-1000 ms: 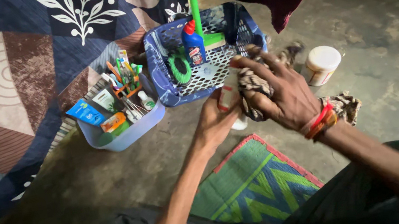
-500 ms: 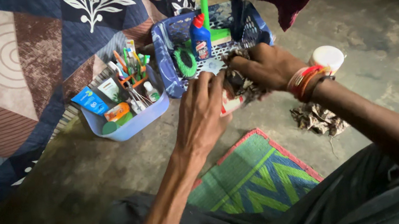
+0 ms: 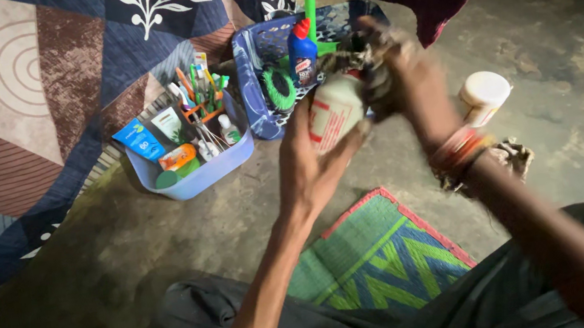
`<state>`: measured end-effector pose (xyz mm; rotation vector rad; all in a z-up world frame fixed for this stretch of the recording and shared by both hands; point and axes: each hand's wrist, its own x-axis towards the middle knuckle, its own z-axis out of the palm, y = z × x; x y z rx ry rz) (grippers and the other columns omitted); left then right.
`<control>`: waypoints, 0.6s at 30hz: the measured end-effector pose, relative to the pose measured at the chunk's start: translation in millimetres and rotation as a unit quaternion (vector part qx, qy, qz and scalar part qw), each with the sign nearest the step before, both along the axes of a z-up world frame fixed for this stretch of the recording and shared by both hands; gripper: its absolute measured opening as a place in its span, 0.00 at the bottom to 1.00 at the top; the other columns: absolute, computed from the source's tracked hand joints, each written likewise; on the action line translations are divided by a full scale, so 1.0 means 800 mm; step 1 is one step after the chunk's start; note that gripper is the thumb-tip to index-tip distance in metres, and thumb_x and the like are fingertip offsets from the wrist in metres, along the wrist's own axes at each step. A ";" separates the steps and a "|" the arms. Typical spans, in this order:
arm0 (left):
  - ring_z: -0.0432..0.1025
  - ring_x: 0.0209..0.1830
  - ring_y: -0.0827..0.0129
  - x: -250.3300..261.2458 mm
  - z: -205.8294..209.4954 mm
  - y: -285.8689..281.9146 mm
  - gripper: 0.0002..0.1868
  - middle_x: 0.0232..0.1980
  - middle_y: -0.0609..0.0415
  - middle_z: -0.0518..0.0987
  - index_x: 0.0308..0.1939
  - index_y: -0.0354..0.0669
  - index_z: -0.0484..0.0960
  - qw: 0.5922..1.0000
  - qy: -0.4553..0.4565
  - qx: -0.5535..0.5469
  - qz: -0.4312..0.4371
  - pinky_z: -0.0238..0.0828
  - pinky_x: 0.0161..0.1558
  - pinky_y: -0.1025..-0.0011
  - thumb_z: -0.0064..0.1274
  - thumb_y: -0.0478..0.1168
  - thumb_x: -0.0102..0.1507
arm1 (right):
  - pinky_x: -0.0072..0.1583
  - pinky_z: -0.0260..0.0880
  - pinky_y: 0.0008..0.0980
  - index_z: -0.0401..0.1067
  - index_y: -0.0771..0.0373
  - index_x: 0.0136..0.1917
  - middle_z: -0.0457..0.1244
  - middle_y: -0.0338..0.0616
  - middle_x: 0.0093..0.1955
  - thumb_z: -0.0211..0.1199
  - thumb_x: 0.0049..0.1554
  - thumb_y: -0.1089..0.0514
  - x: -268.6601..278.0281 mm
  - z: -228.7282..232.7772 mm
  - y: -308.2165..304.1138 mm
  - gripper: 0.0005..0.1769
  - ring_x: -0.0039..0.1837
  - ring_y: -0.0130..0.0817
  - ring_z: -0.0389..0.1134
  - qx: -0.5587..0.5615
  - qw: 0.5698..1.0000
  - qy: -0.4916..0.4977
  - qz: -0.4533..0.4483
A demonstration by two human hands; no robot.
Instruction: The person sits on a mat and wipes several plastic containers and bottles with a cloth. They handle a small green container, a blue bottle, and a white jar, wiping each one and placing them into a blue basket.
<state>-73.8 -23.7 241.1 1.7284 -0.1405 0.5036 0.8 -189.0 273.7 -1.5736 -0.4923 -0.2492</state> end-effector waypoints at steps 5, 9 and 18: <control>0.76 0.52 0.68 0.004 -0.006 -0.003 0.30 0.55 0.51 0.81 0.67 0.39 0.72 0.994 -0.035 -0.099 -0.042 0.75 0.52 0.70 0.55 0.56 0.69 | 0.69 0.64 0.36 0.47 0.63 0.82 0.58 0.48 0.72 0.48 0.67 0.49 -0.079 -0.014 0.034 0.35 0.71 0.36 0.60 0.082 0.995 0.052 0.012; 0.73 0.40 0.67 0.025 -0.015 0.005 0.30 0.46 0.48 0.78 0.62 0.34 0.77 0.981 0.051 -0.181 -0.039 0.72 0.40 0.67 0.47 0.58 0.71 | 0.56 0.63 0.50 0.52 0.63 0.83 0.61 0.68 0.62 0.50 0.68 0.48 -0.107 -0.008 0.029 0.35 0.56 0.50 0.61 0.051 0.981 0.183 -0.035; 0.74 0.44 0.74 0.025 -0.014 0.000 0.21 0.49 0.56 0.79 0.61 0.39 0.74 0.957 0.133 -0.180 -0.183 0.75 0.44 0.69 0.34 0.46 0.73 | 0.66 0.68 0.51 0.70 0.60 0.68 0.61 0.57 0.70 0.54 0.66 0.46 -0.082 0.074 0.018 0.23 0.70 0.57 0.63 -0.370 0.841 -0.375 -0.123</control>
